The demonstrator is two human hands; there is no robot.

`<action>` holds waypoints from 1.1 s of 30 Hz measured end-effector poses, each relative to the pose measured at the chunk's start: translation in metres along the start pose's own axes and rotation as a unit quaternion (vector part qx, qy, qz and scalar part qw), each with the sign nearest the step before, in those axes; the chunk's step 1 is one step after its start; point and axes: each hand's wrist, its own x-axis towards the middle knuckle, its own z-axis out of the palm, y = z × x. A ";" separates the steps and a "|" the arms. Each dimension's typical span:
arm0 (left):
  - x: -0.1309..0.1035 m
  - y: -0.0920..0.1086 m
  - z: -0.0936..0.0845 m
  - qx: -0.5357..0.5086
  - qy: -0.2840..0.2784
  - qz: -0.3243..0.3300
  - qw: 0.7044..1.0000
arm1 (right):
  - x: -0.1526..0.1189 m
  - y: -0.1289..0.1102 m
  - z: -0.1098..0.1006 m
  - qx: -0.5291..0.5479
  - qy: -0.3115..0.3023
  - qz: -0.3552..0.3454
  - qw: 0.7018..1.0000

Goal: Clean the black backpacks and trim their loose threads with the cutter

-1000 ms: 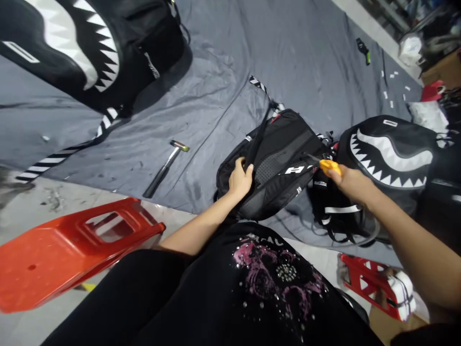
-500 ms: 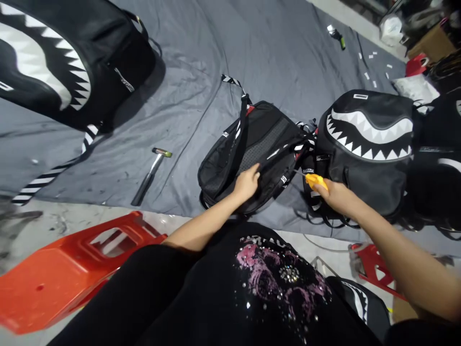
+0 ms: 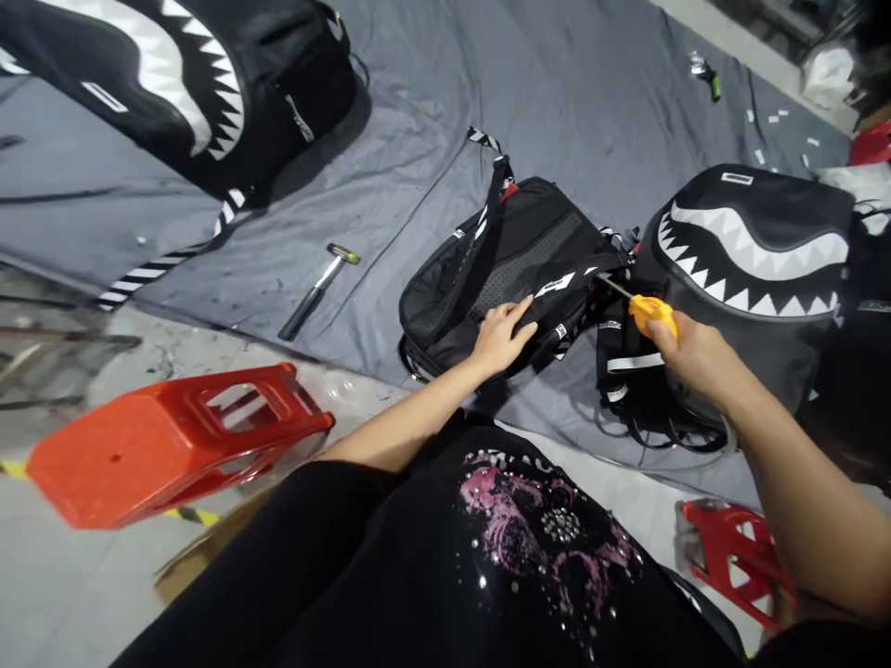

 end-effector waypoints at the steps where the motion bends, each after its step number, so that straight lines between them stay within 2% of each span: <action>1: -0.001 0.001 0.004 0.049 0.002 -0.014 0.999 | -0.002 0.002 0.001 -0.005 -0.002 -0.006 1.000; 3: -0.001 0.002 0.012 0.118 0.023 -0.052 0.991 | -0.010 0.004 0.006 -0.011 -0.018 0.002 1.000; 6: 0.003 0.002 0.024 0.170 0.047 -0.065 0.982 | -0.028 -0.002 0.020 0.007 -0.018 0.044 0.999; 8: 0.006 0.003 0.025 0.168 0.019 -0.068 0.983 | -0.042 -0.011 0.033 0.030 -0.032 0.043 0.998; 10: 0.007 0.004 0.015 0.156 -0.027 -0.064 0.985 | -0.057 -0.024 0.048 0.040 -0.077 0.011 0.996; 12: 0.006 -0.001 -0.012 0.138 -0.032 -0.011 0.990 | -0.073 -0.039 0.066 0.041 -0.124 -0.013 0.991; 14: 0.006 -0.014 -0.052 0.095 0.039 0.056 0.993 | -0.091 -0.052 0.085 0.051 -0.142 0.004 0.988; 15: 0.007 -0.022 -0.073 0.061 0.094 0.063 0.992 | -0.100 -0.058 0.094 0.064 -0.143 0.021 0.987; 16: 0.008 -0.032 -0.094 0.019 0.146 0.031 0.989 | -0.108 -0.065 0.103 0.079 -0.145 0.038 0.985; 17: 0.010 -0.042 -0.112 -0.034 0.182 -0.036 0.982 | -0.116 -0.072 0.112 0.094 -0.149 0.050 0.983; 18: 0.012 -0.052 -0.127 -0.096 0.190 -0.127 0.969 | -0.123 -0.081 0.120 0.108 -0.154 0.055 0.981; 20: 0.016 -0.069 -0.146 -0.233 0.132 -0.310 0.912 | -0.134 -0.099 0.133 0.132 -0.167 0.061 0.975; 21: 0.019 -0.074 -0.150 -0.293 0.087 -0.370 0.877 | -0.139 -0.109 0.139 0.142 -0.172 0.068 0.972; 22: 0.021 -0.079 -0.152 -0.339 0.045 -0.404 0.848 | -0.143 -0.119 0.143 0.150 -0.175 0.079 0.970; 24: 0.027 -0.083 -0.149 -0.391 -0.008 -0.426 0.816 | -0.149 -0.136 0.149 0.156 -0.176 0.107 0.966; 28: 0.039 -0.084 -0.139 -0.444 -0.094 -0.424 0.784 | -0.155 -0.164 0.161 0.150 -0.171 0.151 0.962; 33: 0.044 -0.091 -0.136 -0.518 -0.223 -0.405 0.720 | -0.143 -0.196 0.180 0.147 -0.116 0.184 0.965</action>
